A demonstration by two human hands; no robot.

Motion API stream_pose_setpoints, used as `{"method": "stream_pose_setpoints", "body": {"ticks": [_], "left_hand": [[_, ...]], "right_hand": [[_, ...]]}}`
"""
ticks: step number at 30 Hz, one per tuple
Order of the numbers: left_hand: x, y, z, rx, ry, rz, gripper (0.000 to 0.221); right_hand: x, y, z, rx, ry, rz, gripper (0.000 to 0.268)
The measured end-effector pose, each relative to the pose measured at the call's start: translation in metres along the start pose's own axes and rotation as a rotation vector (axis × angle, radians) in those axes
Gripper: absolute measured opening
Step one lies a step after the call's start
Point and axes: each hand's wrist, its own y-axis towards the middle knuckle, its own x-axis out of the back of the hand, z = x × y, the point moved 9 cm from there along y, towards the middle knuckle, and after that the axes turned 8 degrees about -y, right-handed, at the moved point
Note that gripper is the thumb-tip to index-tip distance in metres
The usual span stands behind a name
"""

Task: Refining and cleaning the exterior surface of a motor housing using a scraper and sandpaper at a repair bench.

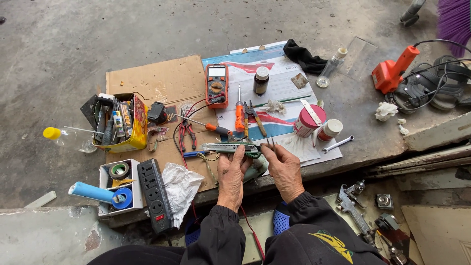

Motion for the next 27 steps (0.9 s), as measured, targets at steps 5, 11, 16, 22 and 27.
{"method": "stream_pose_setpoints", "body": {"ticks": [5, 11, 16, 22, 27], "left_hand": [[-0.004, -0.003, -0.002, 0.008, 0.012, 0.001, 0.096], [-0.003, 0.0, -0.003, 0.014, 0.023, 0.056, 0.094], [-0.003, 0.0, -0.005, 0.032, 0.027, 0.079, 0.094], [-0.002, 0.001, -0.004, 0.049, 0.004, 0.091, 0.096], [-0.003, 0.002, -0.002, 0.078, 0.02, 0.133, 0.101]], "right_hand": [[0.006, -0.004, 0.002, -0.035, 0.081, 0.002, 0.018], [0.002, 0.001, -0.001, -0.046, 0.114, 0.056, 0.018], [-0.004, 0.006, -0.023, -0.126, 0.246, 0.143, 0.016], [-0.024, 0.003, -0.05, -0.386, 0.5, 0.397, 0.021], [-0.029, -0.002, -0.041, -0.458, 0.518, 0.467, 0.014]]}}
